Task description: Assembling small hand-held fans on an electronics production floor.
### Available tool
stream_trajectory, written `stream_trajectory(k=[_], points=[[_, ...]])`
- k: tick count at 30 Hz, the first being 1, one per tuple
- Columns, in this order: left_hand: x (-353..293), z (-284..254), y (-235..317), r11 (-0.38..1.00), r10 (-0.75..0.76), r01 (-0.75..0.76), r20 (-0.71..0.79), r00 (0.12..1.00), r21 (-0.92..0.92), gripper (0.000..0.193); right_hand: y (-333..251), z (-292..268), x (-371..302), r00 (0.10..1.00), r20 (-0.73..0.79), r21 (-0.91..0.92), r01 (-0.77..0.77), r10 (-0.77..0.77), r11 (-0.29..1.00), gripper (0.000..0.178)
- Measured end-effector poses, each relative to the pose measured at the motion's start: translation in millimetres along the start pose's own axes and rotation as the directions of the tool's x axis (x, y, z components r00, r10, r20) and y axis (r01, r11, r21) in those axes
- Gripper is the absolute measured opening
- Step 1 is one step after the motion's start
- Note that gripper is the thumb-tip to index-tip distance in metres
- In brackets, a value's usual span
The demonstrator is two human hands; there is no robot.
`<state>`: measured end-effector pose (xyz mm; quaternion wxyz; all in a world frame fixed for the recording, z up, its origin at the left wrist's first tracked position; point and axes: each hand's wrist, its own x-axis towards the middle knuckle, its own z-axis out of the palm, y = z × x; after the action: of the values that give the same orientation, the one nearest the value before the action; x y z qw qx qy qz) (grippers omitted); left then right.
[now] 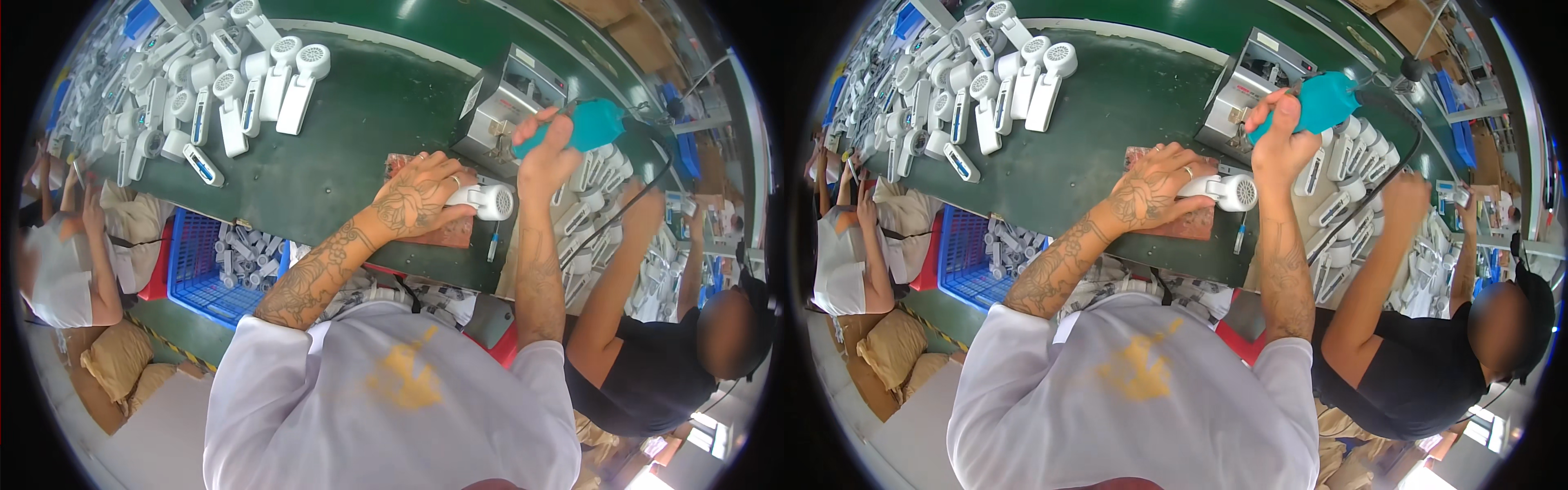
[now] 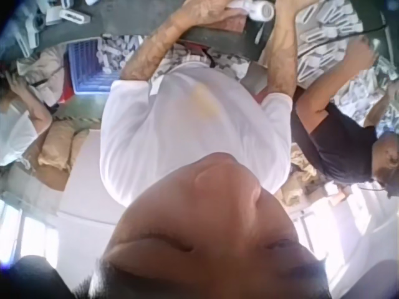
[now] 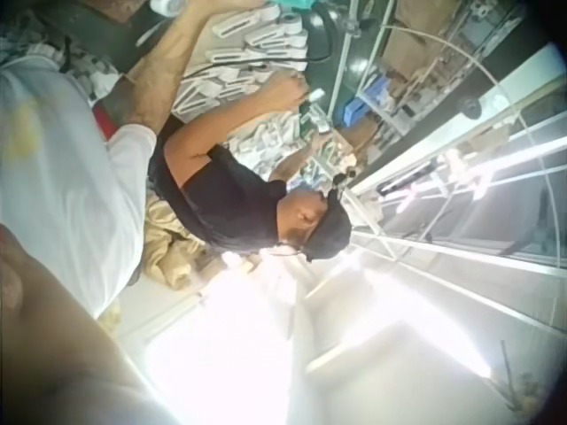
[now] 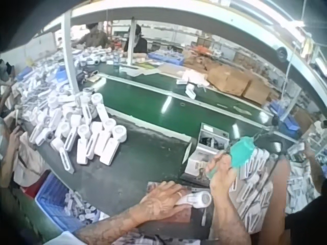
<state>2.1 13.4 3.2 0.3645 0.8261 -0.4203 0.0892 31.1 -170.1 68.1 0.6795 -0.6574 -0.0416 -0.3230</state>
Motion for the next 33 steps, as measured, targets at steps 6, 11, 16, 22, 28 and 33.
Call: stream_trajectory(k=[6,11,16,22,28,33], points=[[1,3,1,1.0,0.005,-0.004,-0.014,1.0,0.01,0.047,-21,-11,-36,0.994,-0.003,0.116,-0.107,0.108,0.988,0.057],[1,-1,-2,0.999,-0.029,0.029,0.022,0.999,-0.035,0.046,-20,-2,-43,0.996,0.04,0.113,-0.086,0.082,0.99,0.059],[1,-4,-2,1.0,-0.004,0.004,0.007,1.0,-0.019,0.046,1,-5,-50,0.991,0.025,0.188,-0.131,0.129,0.973,0.053],[4,-2,4,0.997,0.015,-0.02,0.057,0.998,0.073,0.047,5,-10,-52,0.995,0.058,0.283,-0.1,0.087,0.954,0.045],[3,-2,4,0.999,0.011,-0.013,0.042,0.999,0.052,0.047,-2,-6,-50,0.985,0.006,0.183,-0.17,0.172,0.968,0.047],[-2,-2,-2,1.0,0.007,-0.007,-0.041,0.999,-0.015,0.04,-14,-4,-19,0.999,-0.011,0.069,-0.039,0.04,0.997,0.065]])
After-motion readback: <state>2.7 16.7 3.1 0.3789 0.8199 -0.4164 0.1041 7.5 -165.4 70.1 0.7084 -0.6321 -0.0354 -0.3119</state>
